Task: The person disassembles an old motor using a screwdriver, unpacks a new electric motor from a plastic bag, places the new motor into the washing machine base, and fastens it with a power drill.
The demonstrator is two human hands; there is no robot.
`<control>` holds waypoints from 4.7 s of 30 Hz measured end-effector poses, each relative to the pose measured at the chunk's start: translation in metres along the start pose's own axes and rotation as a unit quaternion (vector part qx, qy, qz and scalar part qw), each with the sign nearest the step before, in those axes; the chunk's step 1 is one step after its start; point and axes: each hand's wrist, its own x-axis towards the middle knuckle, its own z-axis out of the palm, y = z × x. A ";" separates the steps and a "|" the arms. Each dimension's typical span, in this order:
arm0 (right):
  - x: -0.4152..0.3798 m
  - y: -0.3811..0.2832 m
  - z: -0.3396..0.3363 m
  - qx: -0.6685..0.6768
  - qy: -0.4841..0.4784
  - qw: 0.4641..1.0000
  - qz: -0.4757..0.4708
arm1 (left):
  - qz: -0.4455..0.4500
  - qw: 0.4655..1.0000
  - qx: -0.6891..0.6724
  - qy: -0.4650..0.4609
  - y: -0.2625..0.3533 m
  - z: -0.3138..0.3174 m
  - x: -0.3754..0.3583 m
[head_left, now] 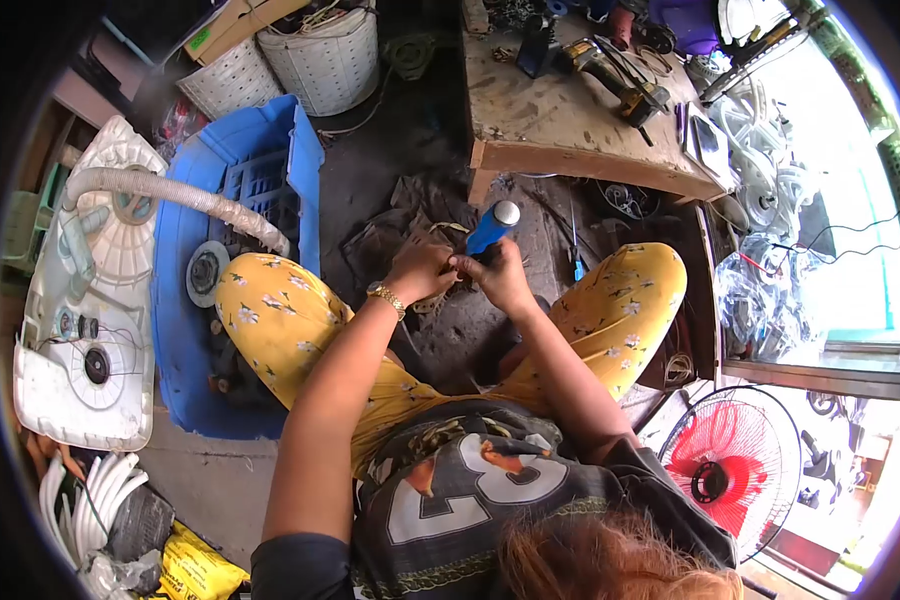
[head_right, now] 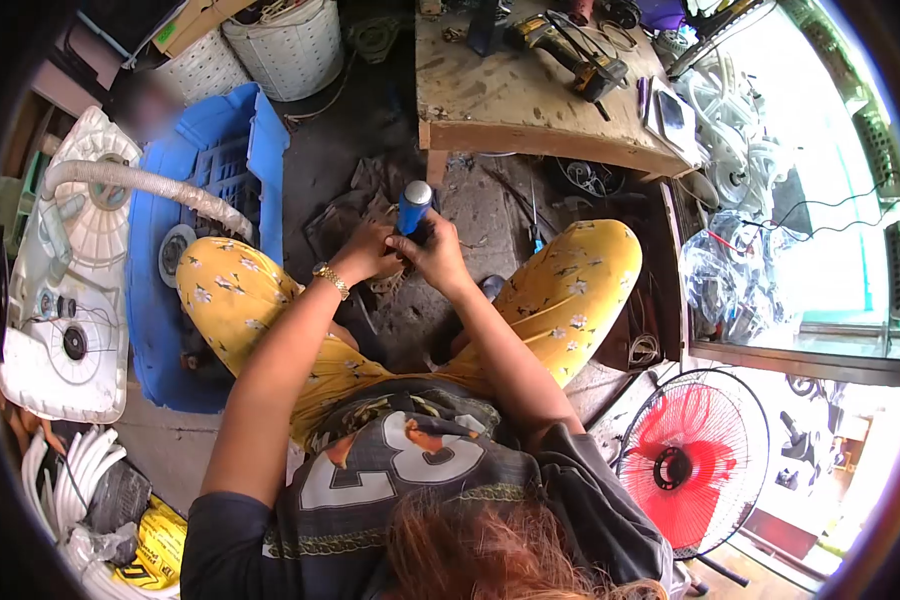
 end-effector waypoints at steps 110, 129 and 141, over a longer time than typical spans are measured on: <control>-0.006 -0.088 -0.014 -0.221 -0.044 0.960 -0.165 | 0.018 0.979 0.201 -0.036 -0.046 0.064 -0.010; 0.022 -0.141 -0.029 -0.218 0.051 0.927 -0.301 | -0.277 0.881 -0.117 0.364 -0.067 0.029 0.009; 0.055 -0.095 0.043 -0.240 0.051 0.850 -0.466 | -0.541 0.787 -0.177 0.238 -0.112 0.116 -0.063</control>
